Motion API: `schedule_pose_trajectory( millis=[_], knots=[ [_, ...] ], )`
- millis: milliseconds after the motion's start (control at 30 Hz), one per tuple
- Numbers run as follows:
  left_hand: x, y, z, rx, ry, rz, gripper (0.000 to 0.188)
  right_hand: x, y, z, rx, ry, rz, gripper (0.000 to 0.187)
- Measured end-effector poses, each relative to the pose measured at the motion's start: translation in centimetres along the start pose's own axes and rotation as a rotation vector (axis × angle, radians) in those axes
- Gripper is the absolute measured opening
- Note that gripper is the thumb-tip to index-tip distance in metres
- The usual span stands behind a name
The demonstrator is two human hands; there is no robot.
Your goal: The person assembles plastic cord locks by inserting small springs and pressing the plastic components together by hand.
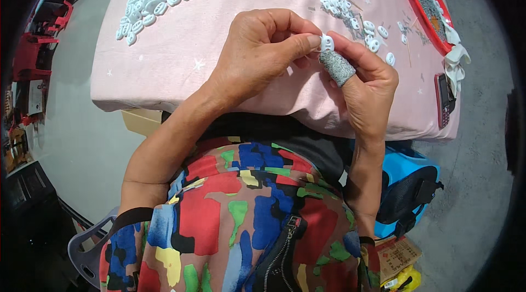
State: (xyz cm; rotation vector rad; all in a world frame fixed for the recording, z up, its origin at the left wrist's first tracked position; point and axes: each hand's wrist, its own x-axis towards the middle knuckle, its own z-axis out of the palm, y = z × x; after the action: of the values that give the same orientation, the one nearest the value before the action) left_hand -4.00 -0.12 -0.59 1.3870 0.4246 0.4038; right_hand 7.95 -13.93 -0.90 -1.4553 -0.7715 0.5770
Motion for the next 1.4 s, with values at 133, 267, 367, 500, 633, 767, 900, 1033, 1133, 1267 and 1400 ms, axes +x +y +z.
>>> schedule_pose_trajectory(
  millis=[133,267,367,500,633,767,900,1033,1133,1267,1400],
  knots=[
    [0.0,0.2,0.0,-0.016,0.006,-0.037,0.018,0.1,0.2,-0.2,-0.019,-0.011,-0.02,0.029],
    [0.1,0.2,0.3,-0.064,0.037,-0.031,0.017,0.1,0.4,-0.1,-0.038,-0.011,-0.102,0.03],
    [0.0,0.2,0.0,-0.159,-0.001,-0.009,0.016,-0.1,0.3,-0.1,-0.045,-0.036,-0.143,0.03],
    [0.0,0.4,-0.2,-0.077,-0.028,-0.01,0.017,-0.1,-0.2,0.0,0.04,-0.033,-0.083,0.03],
    [0.2,-0.5,0.1,-0.064,-0.021,0.091,0.018,-0.1,-0.1,-0.1,0.048,-0.024,-0.095,0.031],
    [0.0,0.0,0.2,-0.017,-0.004,0.054,0.019,-0.1,0.0,0.0,0.095,0.0,-0.045,0.031],
    [0.0,0.1,0.3,-0.036,0.022,0.029,0.019,-0.1,0.0,0.3,0.115,0.007,-0.044,0.03],
    [0.0,-0.1,0.5,-0.081,0.043,-0.011,0.019,-0.2,0.1,0.6,0.024,0.009,-0.105,0.031],
    [0.2,0.1,0.6,-0.051,0.042,-0.031,0.019,-0.3,0.5,1.0,-0.047,0.065,-0.14,0.034],
    [0.2,0.0,0.7,-0.091,0.035,-0.051,0.019,-0.3,0.9,1.5,-0.158,0.131,-0.26,0.035],
    [0.2,0.3,1.0,-0.083,0.041,-0.055,0.019,-0.5,0.5,1.4,-0.309,0.131,-0.272,0.037]
  ],
)
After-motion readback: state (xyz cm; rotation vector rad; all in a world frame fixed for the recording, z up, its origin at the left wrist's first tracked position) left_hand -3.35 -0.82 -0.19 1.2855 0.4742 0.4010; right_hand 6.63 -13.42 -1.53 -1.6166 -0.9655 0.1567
